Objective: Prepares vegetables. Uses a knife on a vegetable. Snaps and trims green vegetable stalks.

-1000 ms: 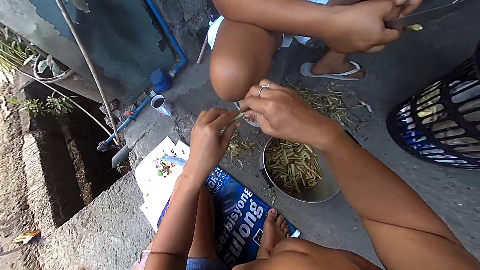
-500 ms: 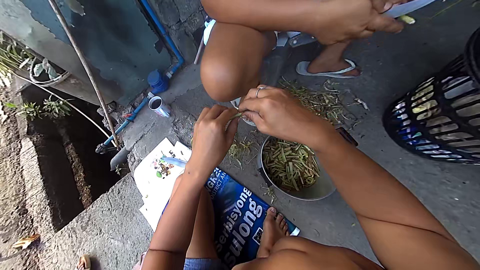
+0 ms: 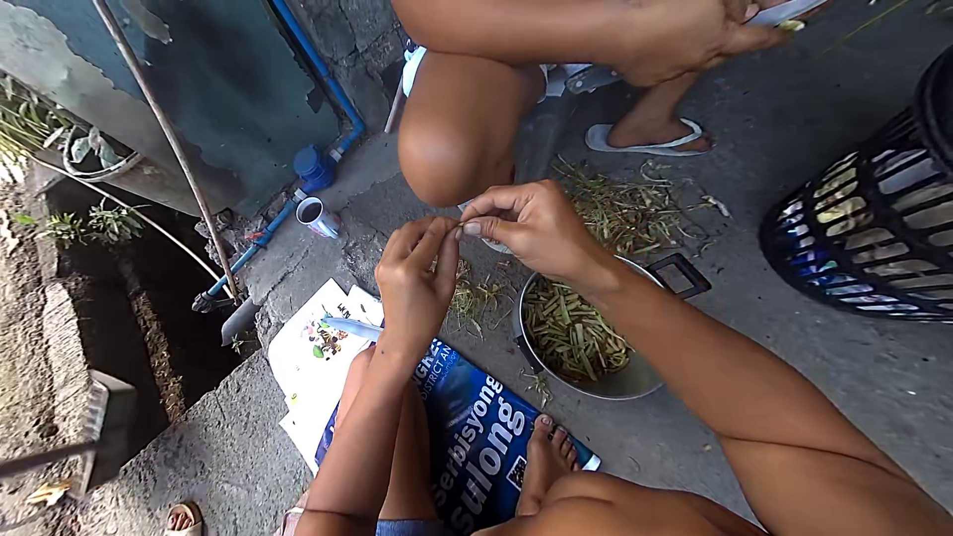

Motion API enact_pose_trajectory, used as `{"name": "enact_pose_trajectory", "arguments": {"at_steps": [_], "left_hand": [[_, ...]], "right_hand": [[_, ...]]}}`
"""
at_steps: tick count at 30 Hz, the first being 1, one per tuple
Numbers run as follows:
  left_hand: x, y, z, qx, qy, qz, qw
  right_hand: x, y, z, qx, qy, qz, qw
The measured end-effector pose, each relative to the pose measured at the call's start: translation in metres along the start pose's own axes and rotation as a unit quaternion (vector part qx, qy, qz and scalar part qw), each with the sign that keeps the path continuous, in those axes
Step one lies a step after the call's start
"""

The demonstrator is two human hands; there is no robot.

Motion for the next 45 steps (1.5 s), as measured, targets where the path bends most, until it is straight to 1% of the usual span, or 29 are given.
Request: {"name": "enact_pose_trajectory", "arguments": {"at_steps": [5, 8, 12, 17, 21, 24, 28, 30, 31, 32, 33, 34, 35, 36, 37, 38, 39, 40, 41, 43, 45], "left_hand": [[0.001, 0.005, -0.003, -0.067, 0.063, 0.038, 0.995], [0.004, 0.008, -0.005, -0.094, 0.110, 0.057, 0.988], [0.006, 0.008, -0.003, -0.084, 0.111, 0.067, 0.988], [0.007, 0.008, -0.001, -0.059, 0.080, 0.066, 0.993], [0.005, 0.013, -0.004, -0.031, 0.056, 0.056, 0.996], [0.005, 0.020, -0.007, -0.022, 0.055, 0.048, 0.997], [0.010, 0.027, -0.008, -0.012, 0.052, 0.055, 0.997], [0.014, 0.029, -0.007, -0.010, 0.054, 0.062, 0.997], [0.016, 0.030, -0.007, -0.008, 0.056, 0.066, 0.996], [0.018, 0.031, -0.006, -0.005, 0.057, 0.071, 0.996], [0.020, 0.032, -0.006, -0.003, 0.057, 0.075, 0.996], [0.022, 0.033, -0.005, -0.002, 0.056, 0.078, 0.995], [0.024, 0.033, -0.004, 0.000, 0.058, 0.081, 0.995], [0.025, 0.034, -0.003, 0.002, 0.062, 0.083, 0.995], [0.026, 0.034, -0.003, 0.001, 0.069, 0.085, 0.994], [0.026, 0.034, -0.002, 0.002, 0.076, 0.087, 0.993], [0.026, 0.034, -0.002, 0.003, 0.082, 0.087, 0.993], [0.025, 0.034, -0.003, 0.005, 0.086, 0.086, 0.993], [0.024, 0.034, -0.003, 0.007, 0.091, 0.085, 0.992], [0.022, 0.034, -0.004, 0.013, 0.097, 0.084, 0.992], [0.019, 0.035, -0.005, 0.018, 0.101, 0.084, 0.991]], "right_hand": [[0.001, 0.010, -0.013, -0.048, -0.154, -0.057, 0.985], [0.000, 0.010, -0.021, -0.061, -0.252, -0.114, 0.959], [-0.008, 0.008, -0.029, -0.076, -0.355, -0.183, 0.914], [-0.008, 0.011, -0.035, -0.085, -0.407, -0.238, 0.878], [-0.018, 0.001, -0.028, -0.101, -0.460, -0.232, 0.851], [-0.021, -0.005, -0.015, -0.122, -0.466, -0.212, 0.850], [-0.026, -0.008, 0.005, -0.147, -0.454, -0.184, 0.859], [-0.028, -0.009, 0.020, -0.170, -0.443, -0.156, 0.866], [-0.027, -0.008, 0.029, -0.175, -0.424, -0.140, 0.878], [-0.026, -0.007, 0.040, -0.173, -0.390, -0.125, 0.896], [-0.025, -0.004, 0.053, -0.163, -0.333, -0.112, 0.922], [-0.024, -0.001, 0.065, -0.139, -0.243, -0.099, 0.955], [-0.024, 0.004, 0.077, -0.100, -0.117, -0.089, 0.984], [-0.024, 0.009, 0.087, -0.047, 0.028, -0.092, 0.994], [-0.024, 0.013, 0.093, 0.014, 0.158, -0.121, 0.980], [-0.027, 0.017, 0.094, 0.069, 0.248, -0.160, 0.953], [-0.029, 0.020, 0.090, 0.099, 0.300, -0.179, 0.932], [-0.027, 0.023, 0.083, 0.099, 0.317, -0.164, 0.929], [-0.020, 0.025, 0.073, 0.076, 0.302, -0.116, 0.943], [-0.005, 0.026, 0.048, 0.027, 0.226, -0.003, 0.974], [0.008, 0.024, 0.024, 0.026, 0.172, 0.066, 0.982]]}}
Point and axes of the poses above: each hand's wrist, its own y-axis away from the middle knuckle, its own z-axis out of the back of the hand, x = y × z, the point moved 4 cm from there along -y, towards the middle knuckle, and after that the axes turned 4 degrees about -y, right-handed, at the moved point
